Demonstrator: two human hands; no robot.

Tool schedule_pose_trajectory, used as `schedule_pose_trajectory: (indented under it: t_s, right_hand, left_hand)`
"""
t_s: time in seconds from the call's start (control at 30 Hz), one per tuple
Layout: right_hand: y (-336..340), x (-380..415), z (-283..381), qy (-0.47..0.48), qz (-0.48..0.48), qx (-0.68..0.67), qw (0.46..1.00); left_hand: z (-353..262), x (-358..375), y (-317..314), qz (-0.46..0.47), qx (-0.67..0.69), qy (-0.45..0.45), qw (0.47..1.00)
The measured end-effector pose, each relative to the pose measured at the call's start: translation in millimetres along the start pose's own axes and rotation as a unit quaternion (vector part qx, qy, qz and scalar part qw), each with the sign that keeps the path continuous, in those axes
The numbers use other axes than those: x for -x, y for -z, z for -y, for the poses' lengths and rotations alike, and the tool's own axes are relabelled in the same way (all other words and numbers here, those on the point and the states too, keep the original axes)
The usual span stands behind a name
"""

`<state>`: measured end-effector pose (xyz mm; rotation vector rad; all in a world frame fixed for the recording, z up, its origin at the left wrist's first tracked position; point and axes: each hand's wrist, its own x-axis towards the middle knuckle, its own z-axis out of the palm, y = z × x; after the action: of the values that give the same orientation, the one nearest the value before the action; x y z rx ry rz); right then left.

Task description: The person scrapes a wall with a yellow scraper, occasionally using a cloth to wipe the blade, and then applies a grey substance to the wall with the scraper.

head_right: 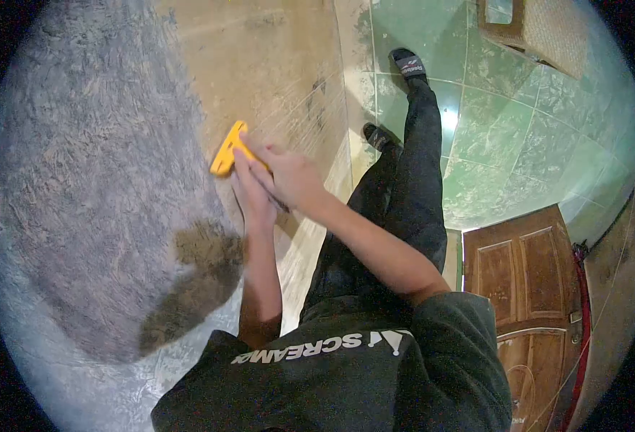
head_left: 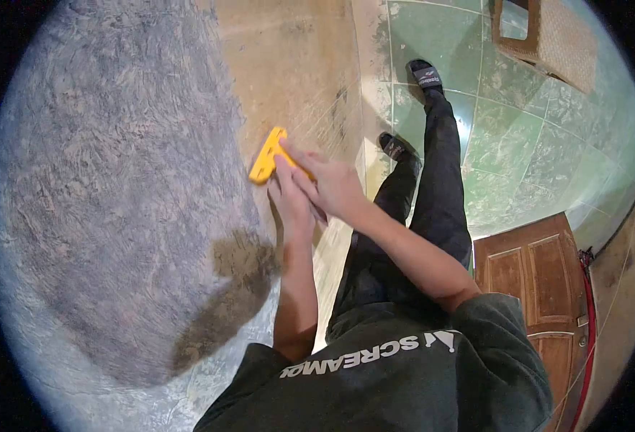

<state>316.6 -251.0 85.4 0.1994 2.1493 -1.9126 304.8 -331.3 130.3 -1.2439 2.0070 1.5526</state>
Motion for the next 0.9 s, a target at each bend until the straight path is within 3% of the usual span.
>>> schedule_pose_trajectory:
  t_s: [0.07, 0.1, 0.23, 0.3, 0.33, 0.4, 0.43, 0.53, 0.57, 0.7, 0.77, 0.9]
  right_hand:
    - [10.1, 25.8, 23.9, -0.025, 0.073, -0.020, 0.997]
    - [6.6, 36.7, 24.0, -0.027, 0.093, -0.021, 0.995]
    - [-15.5, 56.7, 32.5, -0.056, 0.117, -0.028, 0.991]
    - [-14.7, 56.4, 32.1, -0.034, 0.105, -0.042, 0.993]
    - [-14.0, 50.3, 29.4, -0.017, 0.091, -0.057, 0.994]
    - [-13.5, 34.6, 20.2, 0.004, 0.072, -0.065, 0.995]
    - [-12.9, 33.5, 20.8, 0.015, 0.055, -0.080, 0.995]
    - [0.4, 23.9, 18.1, 0.008, 0.117, -0.026, 0.993]
    - [1.1, 22.2, 17.5, 0.020, 0.109, -0.028, 0.993]
    - [-7.0, 23.2, 12.5, 0.030, 0.094, -0.043, 0.994]
    - [-10.6, 26.3, 11.2, 0.028, 0.087, -0.064, 0.994]
    - [-23.0, 29.0, 4.0, 0.031, 0.072, -0.094, 0.993]
  left_hand:
    - [0.7, 36.2, 6.8, -0.071, 0.066, -0.026, 0.995]
    - [24.3, 38.2, 36.5, -0.081, -0.112, -0.083, 0.987]
    - [31.0, 64.7, 62.7, -0.109, -0.111, -0.062, 0.986]
    - [22.7, 64.8, 61.1, -0.133, -0.389, -0.065, 0.909]
    - [24.4, 54.9, 57.7, -0.132, -0.386, -0.071, 0.910]
    - [28.7, 38.4, 42.9, -0.188, -0.163, -0.069, 0.966]
    - [16.2, 45.0, 34.8, -0.159, -0.232, -0.050, 0.958]
    - [23.5, 40.1, 31.1, -0.198, -0.246, -0.022, 0.949]
    - [88.4, 30.5, 74.4, -0.164, -0.373, -0.101, 0.908]
    - [74.7, 32.8, 65.6, -0.188, -0.456, -0.127, 0.861]
    - [74.5, 40.0, 68.0, -0.171, -0.605, -0.230, 0.743]
    - [65.2, 39.2, 62.4, -0.193, -0.571, -0.196, 0.773]
